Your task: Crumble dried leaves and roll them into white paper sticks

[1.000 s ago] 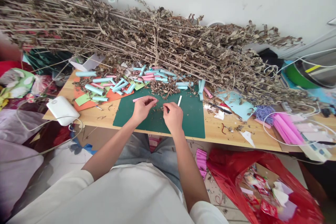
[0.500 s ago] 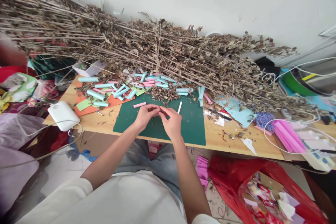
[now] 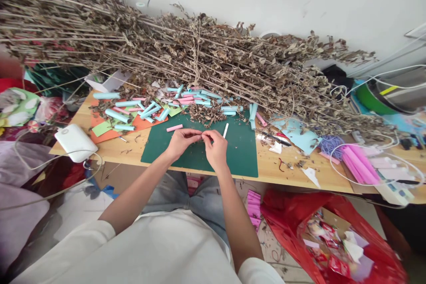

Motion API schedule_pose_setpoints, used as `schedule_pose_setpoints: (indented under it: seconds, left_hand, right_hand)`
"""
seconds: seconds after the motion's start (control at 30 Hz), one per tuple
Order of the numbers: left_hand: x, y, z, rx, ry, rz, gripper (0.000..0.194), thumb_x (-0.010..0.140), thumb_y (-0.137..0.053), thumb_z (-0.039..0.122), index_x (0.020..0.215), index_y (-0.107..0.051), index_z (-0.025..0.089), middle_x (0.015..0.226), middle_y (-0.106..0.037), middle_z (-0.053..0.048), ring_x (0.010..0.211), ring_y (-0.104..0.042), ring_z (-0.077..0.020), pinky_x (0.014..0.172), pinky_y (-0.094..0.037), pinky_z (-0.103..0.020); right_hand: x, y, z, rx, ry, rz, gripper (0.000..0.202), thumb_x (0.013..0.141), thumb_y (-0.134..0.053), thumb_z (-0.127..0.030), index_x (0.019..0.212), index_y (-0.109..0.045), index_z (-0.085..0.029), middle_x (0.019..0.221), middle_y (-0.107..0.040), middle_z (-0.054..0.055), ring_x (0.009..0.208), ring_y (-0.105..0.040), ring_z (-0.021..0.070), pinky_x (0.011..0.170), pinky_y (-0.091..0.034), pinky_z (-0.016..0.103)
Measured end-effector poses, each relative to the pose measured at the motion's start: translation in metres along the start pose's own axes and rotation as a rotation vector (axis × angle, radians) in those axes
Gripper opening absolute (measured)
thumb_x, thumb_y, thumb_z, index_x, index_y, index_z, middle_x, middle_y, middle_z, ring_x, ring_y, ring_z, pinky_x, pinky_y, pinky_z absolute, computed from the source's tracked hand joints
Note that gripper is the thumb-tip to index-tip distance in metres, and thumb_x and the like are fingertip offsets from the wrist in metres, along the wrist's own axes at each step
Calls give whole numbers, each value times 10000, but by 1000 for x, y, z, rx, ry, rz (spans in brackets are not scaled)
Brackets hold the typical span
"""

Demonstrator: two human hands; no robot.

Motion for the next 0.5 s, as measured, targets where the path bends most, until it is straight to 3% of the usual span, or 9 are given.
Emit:
schedule_pose_setpoints:
  seconds: [0.2, 0.33, 0.5]
  left_hand:
    - [1, 4, 9, 236, -118, 90, 222, 736, -709, 313, 867, -737, 136, 807, -734, -55, 716, -658, -149, 687, -520, -259]
    - [5, 11, 7, 115, -101, 145, 256, 724, -733, 346, 869, -730, 136, 781, -720, -48, 696, -647, -142, 689, -525, -269]
    - [6, 6, 3, -49, -31, 97, 334, 645, -810, 359, 857, -688, 131, 742, -697, -26, 680, -645, -130, 713, -539, -281]
  right_hand:
    - [-2, 0, 5, -173, 9, 18, 173, 921, -449, -243, 856, -601, -191, 805, -607, 29, 739, -564, 162, 718, -445, 282]
    - [-4, 3, 6, -174, 44, 46, 176, 901, -472, -209, 853, -641, -198, 840, -656, 46, 779, -605, 172, 743, -479, 295]
    - [-3, 6, 0, -99, 29, 4, 177, 848, -560, -195, 930, -717, -209, 932, -722, 60, 795, -662, 177, 761, -541, 312]
Point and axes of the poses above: each hand's wrist, its own x-axis towards the middle knuckle, its own y-axis out of the back of the hand, z = x × y, the point moved 8 cm from there along x, towards the middle knuckle
